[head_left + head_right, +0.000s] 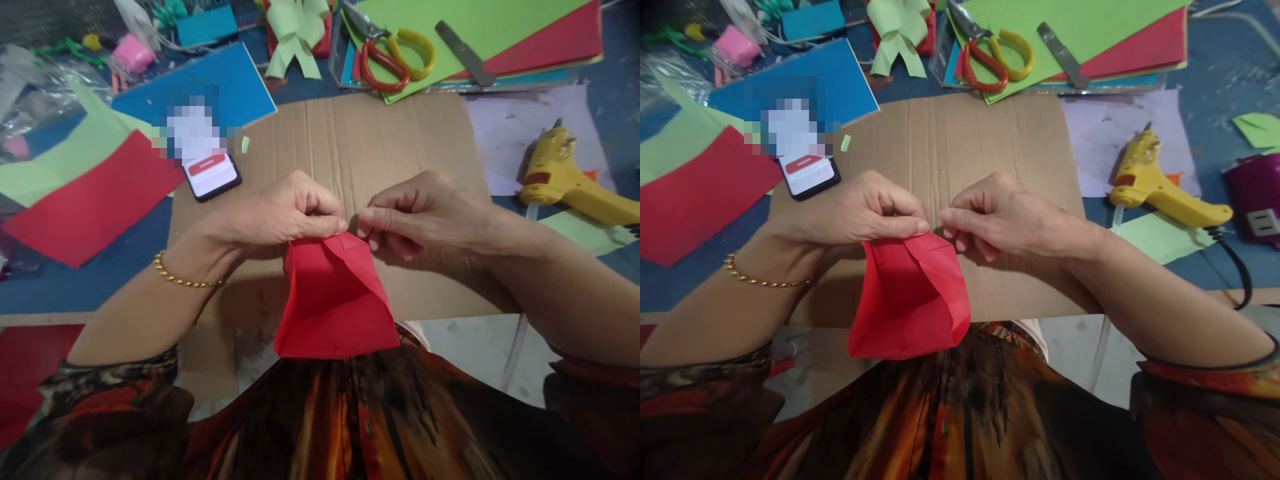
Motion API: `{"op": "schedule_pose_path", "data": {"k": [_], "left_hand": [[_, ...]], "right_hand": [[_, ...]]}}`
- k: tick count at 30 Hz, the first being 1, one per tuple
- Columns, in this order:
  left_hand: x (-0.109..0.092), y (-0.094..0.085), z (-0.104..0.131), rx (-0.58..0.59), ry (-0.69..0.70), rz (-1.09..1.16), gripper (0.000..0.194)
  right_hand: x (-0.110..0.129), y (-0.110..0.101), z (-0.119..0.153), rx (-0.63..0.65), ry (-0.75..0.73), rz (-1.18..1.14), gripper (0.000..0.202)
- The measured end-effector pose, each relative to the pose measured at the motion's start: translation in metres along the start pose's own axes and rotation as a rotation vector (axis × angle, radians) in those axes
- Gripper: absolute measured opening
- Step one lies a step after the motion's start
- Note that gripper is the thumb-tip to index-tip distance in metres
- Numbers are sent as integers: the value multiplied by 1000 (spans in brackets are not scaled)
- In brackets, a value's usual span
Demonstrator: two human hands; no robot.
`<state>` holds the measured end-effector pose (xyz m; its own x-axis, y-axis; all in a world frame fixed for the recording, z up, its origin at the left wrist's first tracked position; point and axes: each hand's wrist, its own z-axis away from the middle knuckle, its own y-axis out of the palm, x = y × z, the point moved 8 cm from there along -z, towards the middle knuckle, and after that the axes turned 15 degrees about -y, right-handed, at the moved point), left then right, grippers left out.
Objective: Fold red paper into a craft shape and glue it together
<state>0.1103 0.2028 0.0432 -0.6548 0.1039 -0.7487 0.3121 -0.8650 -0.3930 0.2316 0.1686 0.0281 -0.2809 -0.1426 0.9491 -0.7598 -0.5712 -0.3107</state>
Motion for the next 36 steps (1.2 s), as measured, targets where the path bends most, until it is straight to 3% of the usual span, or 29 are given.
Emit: {"op": "schedule_pose_path", "data": {"k": [3,10,15,21,27,36], "left_hand": [[1,0,0,9,0,-26,39],[-1,-1,0,0,7,-39,38],[-1,-2,0,-16,4,-46,37],[1,-2,0,8,7,-1,40],[-3,0,2,5,41,-9,44],[-10,1,2,-21,44,9,33]], "right_hand": [[2,0,-2,27,-54,56,45],[6,3,-6,61,-127,245,33],[20,2,-5,42,-279,410,33],[22,0,-1,23,-234,332,52],[27,-2,-4,-80,-296,396,63],[27,9,-5,-20,-379,380,36]]}}
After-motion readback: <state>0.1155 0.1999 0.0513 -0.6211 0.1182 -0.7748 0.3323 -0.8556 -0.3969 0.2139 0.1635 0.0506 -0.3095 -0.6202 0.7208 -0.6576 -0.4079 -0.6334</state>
